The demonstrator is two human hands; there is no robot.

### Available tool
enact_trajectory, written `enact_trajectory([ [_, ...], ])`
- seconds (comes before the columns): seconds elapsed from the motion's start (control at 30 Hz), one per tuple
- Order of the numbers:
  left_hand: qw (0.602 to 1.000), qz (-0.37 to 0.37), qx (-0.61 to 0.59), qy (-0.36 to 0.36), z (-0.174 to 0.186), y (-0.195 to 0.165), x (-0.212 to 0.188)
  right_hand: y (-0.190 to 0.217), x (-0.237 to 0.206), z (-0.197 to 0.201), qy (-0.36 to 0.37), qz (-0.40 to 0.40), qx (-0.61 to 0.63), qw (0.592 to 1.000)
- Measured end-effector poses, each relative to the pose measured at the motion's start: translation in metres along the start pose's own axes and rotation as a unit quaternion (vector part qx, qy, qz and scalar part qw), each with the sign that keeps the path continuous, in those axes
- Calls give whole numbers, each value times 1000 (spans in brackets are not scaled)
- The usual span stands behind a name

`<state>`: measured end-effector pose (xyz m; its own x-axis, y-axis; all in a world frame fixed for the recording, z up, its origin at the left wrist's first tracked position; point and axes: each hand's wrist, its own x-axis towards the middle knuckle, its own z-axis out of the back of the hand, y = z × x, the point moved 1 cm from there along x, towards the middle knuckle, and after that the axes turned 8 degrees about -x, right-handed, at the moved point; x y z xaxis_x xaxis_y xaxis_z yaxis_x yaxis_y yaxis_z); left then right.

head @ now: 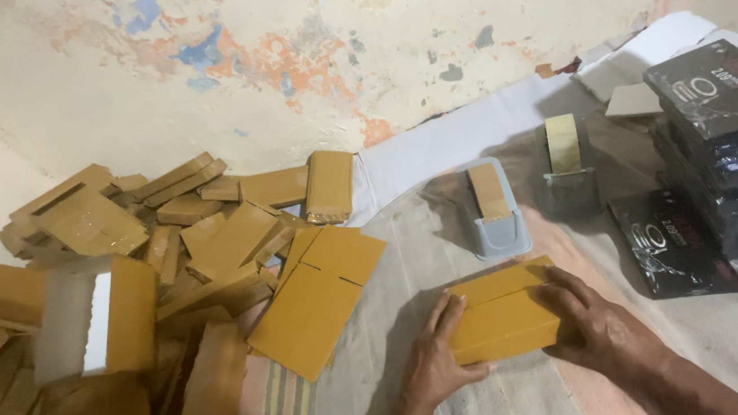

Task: The person assembles small cardboard boxes by folding the flaps and pressing the seams to form the rectangular shape. They repeatedly fold and press the box edges to secure the structure.

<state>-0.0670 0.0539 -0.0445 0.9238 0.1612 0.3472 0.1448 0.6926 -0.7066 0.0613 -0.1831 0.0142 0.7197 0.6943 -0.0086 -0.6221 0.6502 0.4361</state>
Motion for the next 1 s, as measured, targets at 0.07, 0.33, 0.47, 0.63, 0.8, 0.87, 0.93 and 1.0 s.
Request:
enact_trajectory([
  [0.07, 1000, -21, 3, -13, -3, -2, -7, 3, -4, 3, -45, 32, 70, 996],
  [0.33, 991, 104, -66, -56, 12, -31, 2, 3, -15, 19, -72, -42, 133, 988],
  [0.47, 887, 352, -298, -19, 7, -34, 7, -5, 13, 10, -119, -105, -36, 987],
  [0.63, 917, 370, -144, -38, -13, -9, 29, -15, 55, -12, -17, -188, -154, 970],
  [0.8, 916, 387, -81, -74, -17, -4, 37, -16, 83, -38, -135, -93, -290, 943],
  [0.87, 923, 377, 5, -82, -9, -13, 41, -14, 87, -52, -204, -39, -271, 940],
  [0.93, 904, 417, -5, -88, -5, -26, 39, -13, 92, -60, -243, -4, -264, 933],
  [1.0, 910, 403, 22, -92, -7, -42, 42, -13, 95, -62, -255, 11, -273, 927],
])
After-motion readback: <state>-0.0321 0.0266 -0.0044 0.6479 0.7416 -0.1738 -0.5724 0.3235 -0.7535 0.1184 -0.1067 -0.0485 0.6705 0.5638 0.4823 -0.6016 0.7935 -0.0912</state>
